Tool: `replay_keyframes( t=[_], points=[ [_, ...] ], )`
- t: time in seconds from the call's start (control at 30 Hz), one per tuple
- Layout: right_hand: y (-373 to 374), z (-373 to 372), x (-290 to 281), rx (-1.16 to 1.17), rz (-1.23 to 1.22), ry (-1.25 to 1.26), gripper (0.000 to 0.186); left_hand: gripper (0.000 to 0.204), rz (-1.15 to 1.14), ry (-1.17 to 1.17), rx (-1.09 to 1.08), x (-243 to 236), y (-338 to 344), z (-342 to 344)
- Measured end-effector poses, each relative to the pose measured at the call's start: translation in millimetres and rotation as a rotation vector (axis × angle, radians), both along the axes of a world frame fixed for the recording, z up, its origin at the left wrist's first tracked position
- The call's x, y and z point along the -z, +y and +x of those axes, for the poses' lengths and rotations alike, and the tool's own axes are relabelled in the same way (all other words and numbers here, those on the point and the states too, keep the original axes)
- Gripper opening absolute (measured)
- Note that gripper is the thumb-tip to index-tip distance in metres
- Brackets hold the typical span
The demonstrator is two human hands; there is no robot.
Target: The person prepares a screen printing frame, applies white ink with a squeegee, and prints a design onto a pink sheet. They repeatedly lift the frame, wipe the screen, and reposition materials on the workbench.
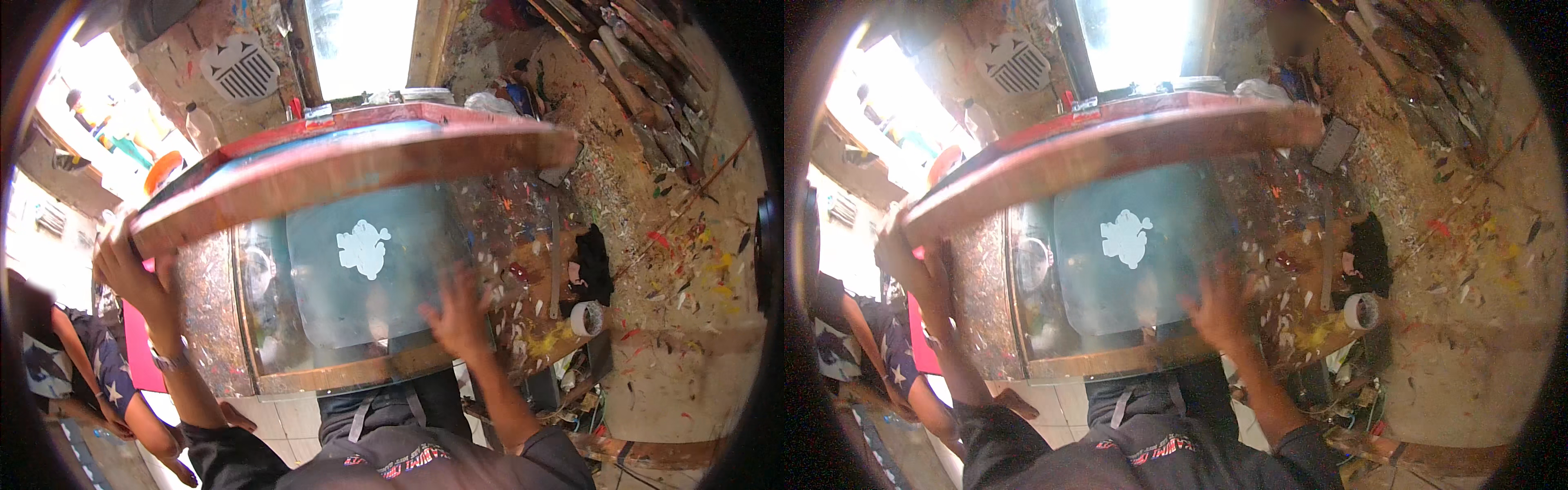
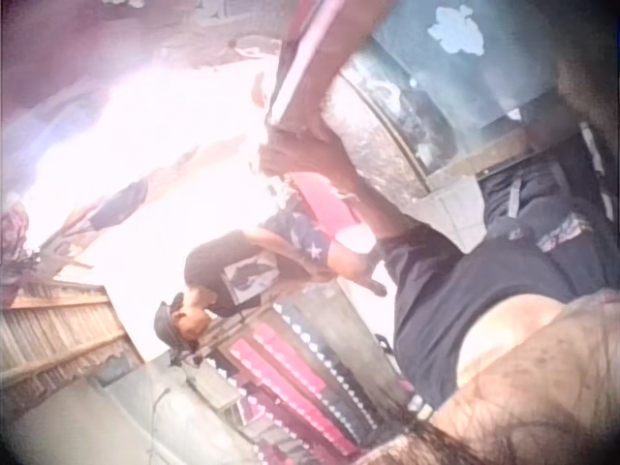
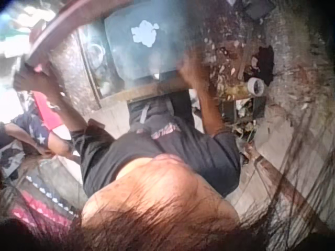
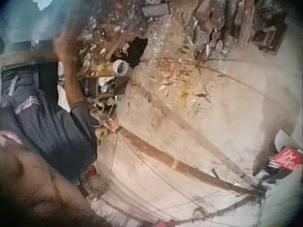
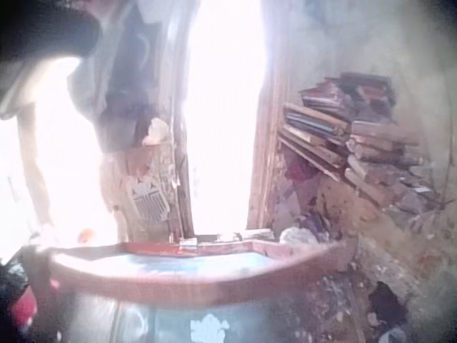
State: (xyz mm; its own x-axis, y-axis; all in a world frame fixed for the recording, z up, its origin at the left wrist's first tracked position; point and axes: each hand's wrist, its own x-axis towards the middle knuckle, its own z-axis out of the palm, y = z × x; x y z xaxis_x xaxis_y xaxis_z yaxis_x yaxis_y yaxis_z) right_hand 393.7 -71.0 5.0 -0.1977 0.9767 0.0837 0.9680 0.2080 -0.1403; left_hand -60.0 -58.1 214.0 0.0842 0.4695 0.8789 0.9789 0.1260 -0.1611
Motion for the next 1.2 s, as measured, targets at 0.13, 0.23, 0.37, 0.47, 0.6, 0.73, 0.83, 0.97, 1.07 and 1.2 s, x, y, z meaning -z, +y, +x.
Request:
replay_keyframes(
  t=[0.13,0.23,0.37,0.47,0.6,0.73,0.83,0.97,1.07,1.2],
  points=[
    [-22.2,-75.1,9.9,-0.127,-0.014,0.229,0.080,0.091,-0.083,-0.065,-0.006,44.5,-34.7,18.6],
    [-23.2,-105.3,13.8,-0.436,-0.067,0.313,0.073,0.091,-0.076,-0.068,0.028,72.0,-50.7,27.6],
    [-69.6,-129.0,-4.8,-0.900,-0.139,0.530,0.059,0.094,-0.249,-0.059,0.008,103.8,-83.1,39.7],
    [-102.2,-142.7,-23.9,-1.045,-0.208,0.641,0.051,0.078,-0.420,-0.035,0.069,134.3,-127.1,33.1],
    [-96.2,-135.5,-61.4,-1.036,-0.256,0.752,0.039,0.062,-0.630,-0.307,0.241,179.8,-138.5,43.2],
    [-59.1,-107.6,-100.1,-0.848,-0.127,0.708,0.030,0.057,-0.612,-0.368,0.284,190.2,-130.9,46.1],
    [-15.3,-52.4,-133.6,-0.604,0.048,0.587,0.025,0.061,-0.632,-0.409,0.317,201.3,-123.1,51.2],
    [42.2,3.8,-242.5,-0.425,0.424,0.366,0.016,0.059,-0.392,-0.462,0.269,243.8,-137.1,57.3],
    [81.5,45.1,-312.9,-0.222,0.753,0.435,0.011,0.066,-0.477,-0.521,0.335,268.1,-139.0,41.3],
    [98.7,93.1,-418.4,0.031,0.978,0.245,0.035,0.062,-0.478,-0.537,0.330,242.1,-138.5,56.9]
  ],
)
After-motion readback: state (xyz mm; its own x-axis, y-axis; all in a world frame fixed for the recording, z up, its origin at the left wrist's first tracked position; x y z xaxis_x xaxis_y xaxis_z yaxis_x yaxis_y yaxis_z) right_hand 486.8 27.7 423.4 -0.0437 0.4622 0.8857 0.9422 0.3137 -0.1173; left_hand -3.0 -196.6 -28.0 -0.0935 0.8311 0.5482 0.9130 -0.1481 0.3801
